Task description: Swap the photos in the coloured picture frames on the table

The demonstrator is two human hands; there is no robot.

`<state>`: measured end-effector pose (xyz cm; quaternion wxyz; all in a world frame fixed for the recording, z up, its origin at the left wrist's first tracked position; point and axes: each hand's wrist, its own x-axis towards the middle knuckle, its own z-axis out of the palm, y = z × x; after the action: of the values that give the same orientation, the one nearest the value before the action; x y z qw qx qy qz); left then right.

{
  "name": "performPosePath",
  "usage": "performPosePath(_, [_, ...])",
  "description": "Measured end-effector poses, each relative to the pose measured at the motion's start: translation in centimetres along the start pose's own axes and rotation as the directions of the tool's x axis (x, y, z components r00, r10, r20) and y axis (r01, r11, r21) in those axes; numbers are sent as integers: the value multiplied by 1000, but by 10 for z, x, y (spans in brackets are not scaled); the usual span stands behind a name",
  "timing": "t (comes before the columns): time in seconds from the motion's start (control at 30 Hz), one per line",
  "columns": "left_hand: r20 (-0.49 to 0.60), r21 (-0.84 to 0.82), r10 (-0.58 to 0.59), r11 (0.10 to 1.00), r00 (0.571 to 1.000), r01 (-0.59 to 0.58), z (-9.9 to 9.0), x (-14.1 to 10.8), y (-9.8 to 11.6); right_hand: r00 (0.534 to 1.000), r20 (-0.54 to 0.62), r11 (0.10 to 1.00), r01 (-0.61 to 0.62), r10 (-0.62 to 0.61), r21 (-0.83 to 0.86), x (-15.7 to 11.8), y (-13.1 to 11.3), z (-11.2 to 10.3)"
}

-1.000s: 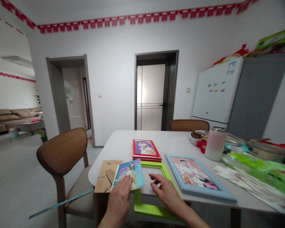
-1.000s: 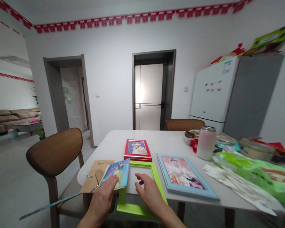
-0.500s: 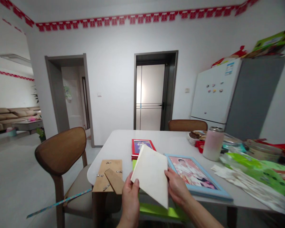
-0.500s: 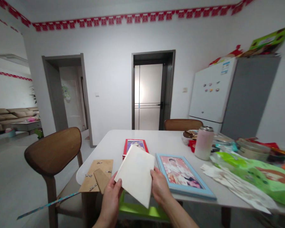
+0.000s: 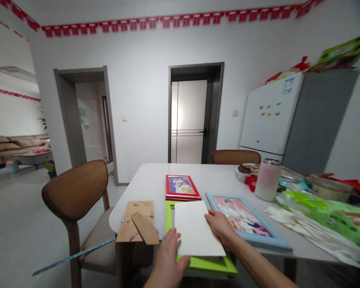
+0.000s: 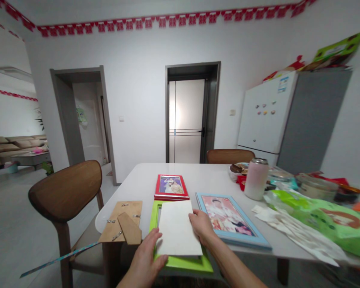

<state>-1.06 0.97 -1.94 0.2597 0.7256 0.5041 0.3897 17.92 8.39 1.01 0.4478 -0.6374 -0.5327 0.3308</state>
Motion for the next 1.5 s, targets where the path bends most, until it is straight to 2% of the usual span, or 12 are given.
performPosePath(0.1, [21, 15, 11, 1000, 1000, -11, -3, -1, 1, 998, 2, 997, -63, 63, 36, 5, 2, -1])
performPosePath(0.27, [39, 9, 15, 1000, 999, -16, -5, 0, 2, 999, 6, 999, -54, 54, 0, 5, 0, 3])
performPosePath(0.43, [59, 22, 37, 999, 998, -39, -6, 1, 2, 1000, -13, 991, -30, 28, -128, 4, -3, 9])
performPosePath(0.67, [86, 12, 23, 1000, 996, -25, -9, 1, 3, 1000, 8, 955, 15, -13, -296, 7, -1, 5])
performPosePath(0.8, [146, 49, 29, 998, 989, -37, -12, 1, 8, 998, 5, 905, 53, -56, -422, 6, -3, 4])
performPosePath(0.97, [252, 165, 28, 984, 967, -71, -14, 1, 12, 992, 7, 780, 103, -125, -617, 7, -3, 5])
performPosePath(1.17, [292, 239, 61, 962, 954, -135, -15, 1, 11, 989, 2, 648, 100, -151, -755, 4, 1, 10])
performPosePath(1.3, [285, 277, 63, 950, 956, -145, -12, 0, 15, 975, 16, 544, 138, -222, -828, 2, 4, 11])
performPosePath(1.4, [289, 284, 59, 948, 956, -144, -13, -4, 17, 963, 39, 534, 181, -265, -826, -1, 6, 11])
performPosePath(1.5, [271, 295, 79, 942, 959, -160, -26, -10, 6, 943, 88, 593, 273, -321, -758, -10, 1, 18])
